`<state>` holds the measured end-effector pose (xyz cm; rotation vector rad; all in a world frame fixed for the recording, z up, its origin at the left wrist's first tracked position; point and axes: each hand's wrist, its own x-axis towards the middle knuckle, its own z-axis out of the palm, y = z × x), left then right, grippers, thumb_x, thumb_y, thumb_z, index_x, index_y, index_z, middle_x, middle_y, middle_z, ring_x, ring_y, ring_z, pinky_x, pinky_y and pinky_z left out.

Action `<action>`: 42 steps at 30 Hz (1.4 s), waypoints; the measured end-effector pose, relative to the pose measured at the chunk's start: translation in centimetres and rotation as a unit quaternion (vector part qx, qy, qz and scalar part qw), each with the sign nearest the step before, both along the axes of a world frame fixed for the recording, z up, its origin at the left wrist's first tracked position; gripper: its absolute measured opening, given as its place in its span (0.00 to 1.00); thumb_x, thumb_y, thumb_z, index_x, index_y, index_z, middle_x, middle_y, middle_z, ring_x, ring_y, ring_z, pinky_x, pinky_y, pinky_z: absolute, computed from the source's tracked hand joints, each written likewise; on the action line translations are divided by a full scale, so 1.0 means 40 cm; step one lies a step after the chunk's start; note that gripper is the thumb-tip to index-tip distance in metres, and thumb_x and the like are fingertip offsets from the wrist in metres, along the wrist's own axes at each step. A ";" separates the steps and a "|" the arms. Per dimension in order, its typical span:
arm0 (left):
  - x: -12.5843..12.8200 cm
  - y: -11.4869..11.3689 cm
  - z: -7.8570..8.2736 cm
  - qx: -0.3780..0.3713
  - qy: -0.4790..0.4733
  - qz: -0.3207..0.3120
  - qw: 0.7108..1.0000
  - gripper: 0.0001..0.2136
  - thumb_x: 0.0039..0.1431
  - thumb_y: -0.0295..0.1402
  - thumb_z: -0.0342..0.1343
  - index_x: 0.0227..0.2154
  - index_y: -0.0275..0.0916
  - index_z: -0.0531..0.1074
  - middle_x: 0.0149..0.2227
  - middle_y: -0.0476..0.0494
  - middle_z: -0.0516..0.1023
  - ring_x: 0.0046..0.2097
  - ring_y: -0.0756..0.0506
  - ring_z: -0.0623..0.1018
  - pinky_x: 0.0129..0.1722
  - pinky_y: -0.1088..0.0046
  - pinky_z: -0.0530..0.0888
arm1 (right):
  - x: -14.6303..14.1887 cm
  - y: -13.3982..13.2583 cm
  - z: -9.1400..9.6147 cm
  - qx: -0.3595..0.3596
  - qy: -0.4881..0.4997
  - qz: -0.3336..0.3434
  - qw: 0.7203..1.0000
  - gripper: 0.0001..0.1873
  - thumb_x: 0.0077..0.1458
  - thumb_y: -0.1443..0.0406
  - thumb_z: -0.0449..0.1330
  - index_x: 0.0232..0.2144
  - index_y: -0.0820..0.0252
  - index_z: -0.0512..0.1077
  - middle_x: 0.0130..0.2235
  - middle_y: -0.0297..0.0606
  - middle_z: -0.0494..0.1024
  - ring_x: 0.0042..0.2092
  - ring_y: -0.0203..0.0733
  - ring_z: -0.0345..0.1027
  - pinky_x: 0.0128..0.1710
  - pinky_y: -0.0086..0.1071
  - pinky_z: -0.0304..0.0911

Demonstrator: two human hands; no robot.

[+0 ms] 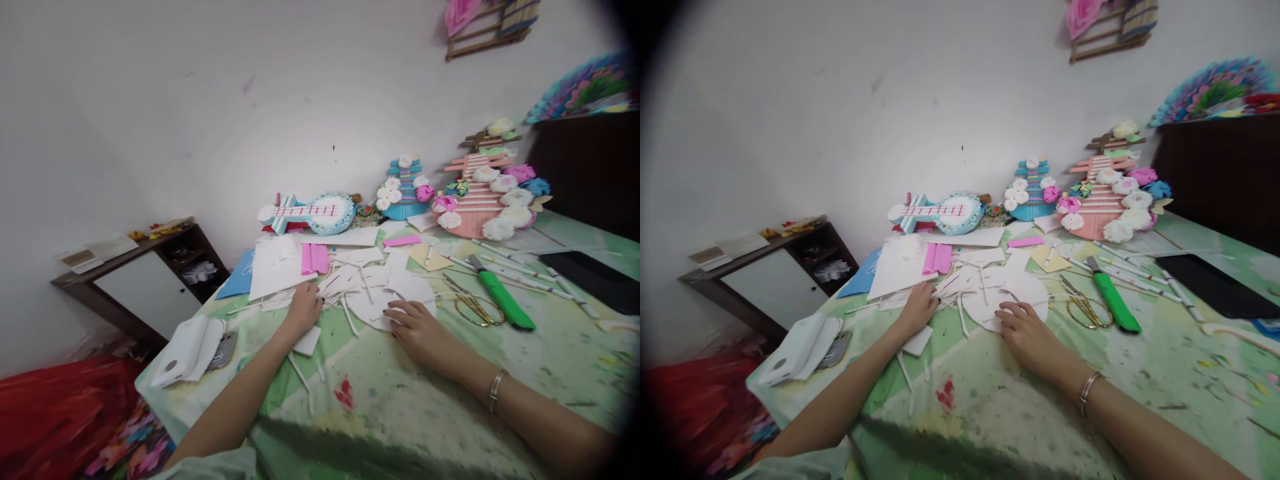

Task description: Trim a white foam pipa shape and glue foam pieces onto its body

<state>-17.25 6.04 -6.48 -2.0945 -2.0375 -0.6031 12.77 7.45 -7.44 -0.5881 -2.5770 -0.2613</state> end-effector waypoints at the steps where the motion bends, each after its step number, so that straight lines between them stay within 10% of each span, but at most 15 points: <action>1: 0.007 -0.004 0.005 0.003 0.004 0.007 1.000 0.06 0.55 0.28 0.49 0.35 0.35 0.67 0.38 0.38 0.70 0.44 0.42 0.68 0.45 0.63 0.65 | 0.000 0.001 0.001 0.000 0.003 0.002 1.000 0.10 0.55 0.73 0.54 0.31 0.62 0.76 0.47 0.42 0.74 0.54 0.48 0.59 0.52 0.45 0.55; 16: 0.052 -0.065 0.010 -0.056 0.035 -0.038 0.997 0.15 0.59 0.43 0.48 0.41 0.36 0.65 0.41 0.39 0.70 0.46 0.41 0.67 0.46 0.65 0.65 | 0.016 -0.005 0.000 -0.029 0.033 0.013 0.999 0.12 0.59 0.68 0.52 0.40 0.62 0.73 0.45 0.44 0.75 0.51 0.48 0.62 0.47 0.42 0.62; 25: 0.045 -0.047 -0.016 -0.105 0.027 0.006 0.994 0.08 0.57 0.27 0.48 0.39 0.35 0.66 0.41 0.38 0.71 0.46 0.40 0.68 0.48 0.64 0.63 | 0.025 -0.013 -0.013 -0.028 0.056 -0.024 0.998 0.11 0.59 0.67 0.52 0.40 0.62 0.73 0.47 0.45 0.74 0.51 0.49 0.60 0.47 0.44 0.62; 42: 0.103 -0.005 0.088 -0.170 0.010 0.055 0.984 0.10 0.61 0.35 0.44 0.38 0.35 0.66 0.35 0.33 0.76 0.39 0.40 0.76 0.34 0.69 0.66 | 0.044 0.011 -0.028 -0.054 0.103 -0.018 0.993 0.08 0.56 0.66 0.56 0.38 0.60 0.73 0.46 0.46 0.74 0.48 0.47 0.62 0.46 0.44 0.65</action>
